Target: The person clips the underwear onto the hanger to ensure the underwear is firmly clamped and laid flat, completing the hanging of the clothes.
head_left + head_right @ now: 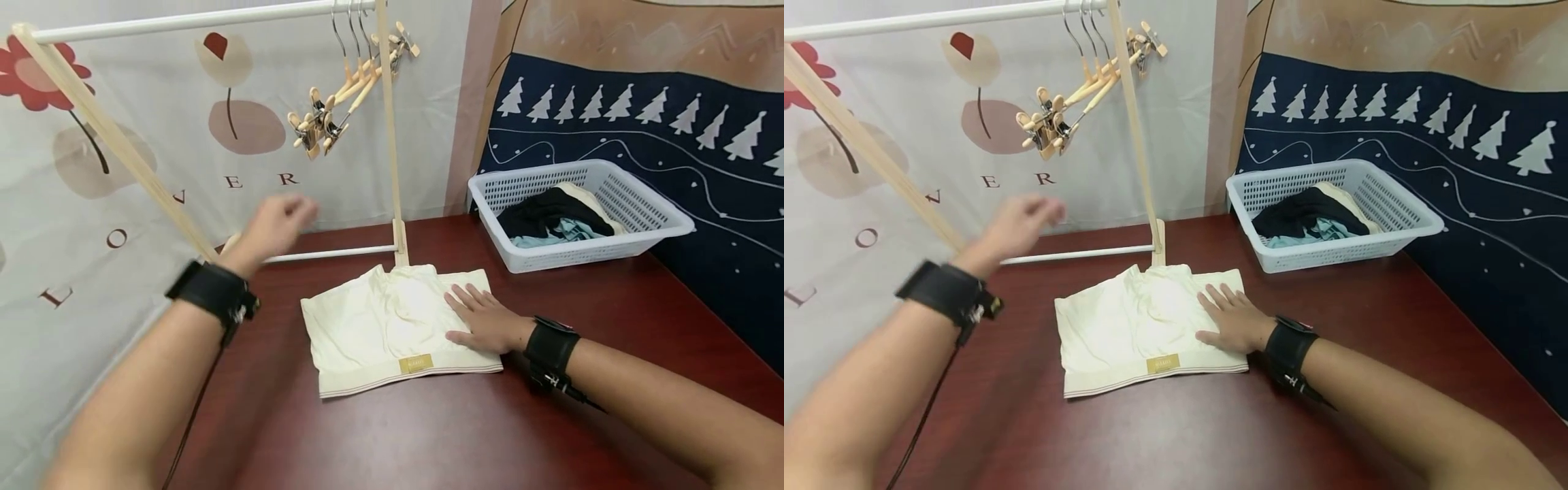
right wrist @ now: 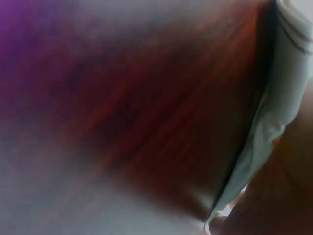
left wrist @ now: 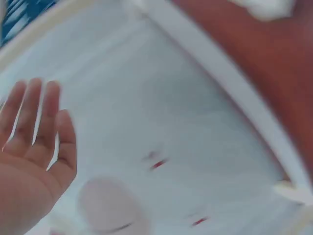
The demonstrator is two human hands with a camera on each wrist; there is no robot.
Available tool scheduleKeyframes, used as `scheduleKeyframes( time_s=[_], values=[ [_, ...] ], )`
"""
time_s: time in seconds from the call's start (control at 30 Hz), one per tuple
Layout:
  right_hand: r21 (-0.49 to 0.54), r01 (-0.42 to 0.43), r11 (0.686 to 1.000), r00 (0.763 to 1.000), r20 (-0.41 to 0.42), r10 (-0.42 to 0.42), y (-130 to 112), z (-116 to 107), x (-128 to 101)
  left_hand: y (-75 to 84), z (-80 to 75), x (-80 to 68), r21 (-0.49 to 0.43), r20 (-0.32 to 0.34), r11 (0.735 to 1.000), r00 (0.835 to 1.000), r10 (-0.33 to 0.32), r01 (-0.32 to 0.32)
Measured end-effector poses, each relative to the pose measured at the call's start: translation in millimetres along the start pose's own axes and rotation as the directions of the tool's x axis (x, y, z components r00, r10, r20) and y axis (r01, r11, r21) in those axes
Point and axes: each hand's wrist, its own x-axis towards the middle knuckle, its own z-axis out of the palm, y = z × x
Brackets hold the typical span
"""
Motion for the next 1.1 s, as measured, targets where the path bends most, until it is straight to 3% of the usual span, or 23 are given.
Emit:
scheduleKeyframes(
  time_s=[0.07, 0.13, 0.27, 0.37, 0.5, 0.57, 0.7, 0.93, 1.0, 1.1],
  values=[
    [0.003, 0.000, 1.000, 1.000, 0.001, 0.000, -1, 0, -1, 24.0, -30.7, 18.5, -0.124, -0.080, 0.991, 0.995, -0.060, 0.050],
    [0.007, -0.001, 1.000, 1.000, 0.005, 0.001, -2, 0, -2, 46.7, -53.3, 34.3, -0.223, -0.116, 0.972, 0.988, -0.099, 0.071],
    [0.016, 0.000, 1.000, 1.000, 0.011, 0.000, -3, 1, -2, 79.8, -75.7, 54.5, -0.340, -0.070, 0.931, 0.983, -0.167, 0.134],
    [0.008, 0.000, 1.000, 1.000, 0.008, 0.000, -3, 1, -2, 91.9, -79.2, 61.4, -0.431, 0.043, 0.887, 0.986, -0.161, 0.164],
    [0.004, -0.005, 1.000, 1.000, 0.003, 0.005, -5, -2, -1, 98.6, -75.2, 63.8, -0.571, 0.208, 0.801, 0.975, -0.074, 0.182],
    [0.003, -0.008, 1.000, 1.000, 0.007, 0.008, -5, -3, -2, 101.2, -72.5, 64.0, -0.610, 0.254, 0.771, 0.967, -0.030, 0.183],
    [-0.004, -0.010, 1.000, 1.000, 0.010, 0.010, -5, -3, -2, 104.2, -68.8, 64.8, -0.667, 0.250, 0.725, 0.968, -0.002, 0.173],
    [0.001, -0.015, 1.000, 1.000, 0.015, 0.015, -6, -2, -2, 109.1, -72.5, 66.6, -0.681, 0.183, 0.725, 0.983, 0.027, 0.106],
    [0.008, -0.015, 1.000, 1.000, 0.014, 0.014, -6, -2, -2, 108.9, -75.8, 65.8, -0.695, 0.164, 0.714, 0.986, 0.041, 0.086],
    [0.012, -0.016, 1.000, 1.000, 0.011, 0.016, -6, -2, -1, 108.0, -81.4, 63.9, -0.737, 0.141, 0.671, 0.990, 0.030, 0.085]
  ],
)
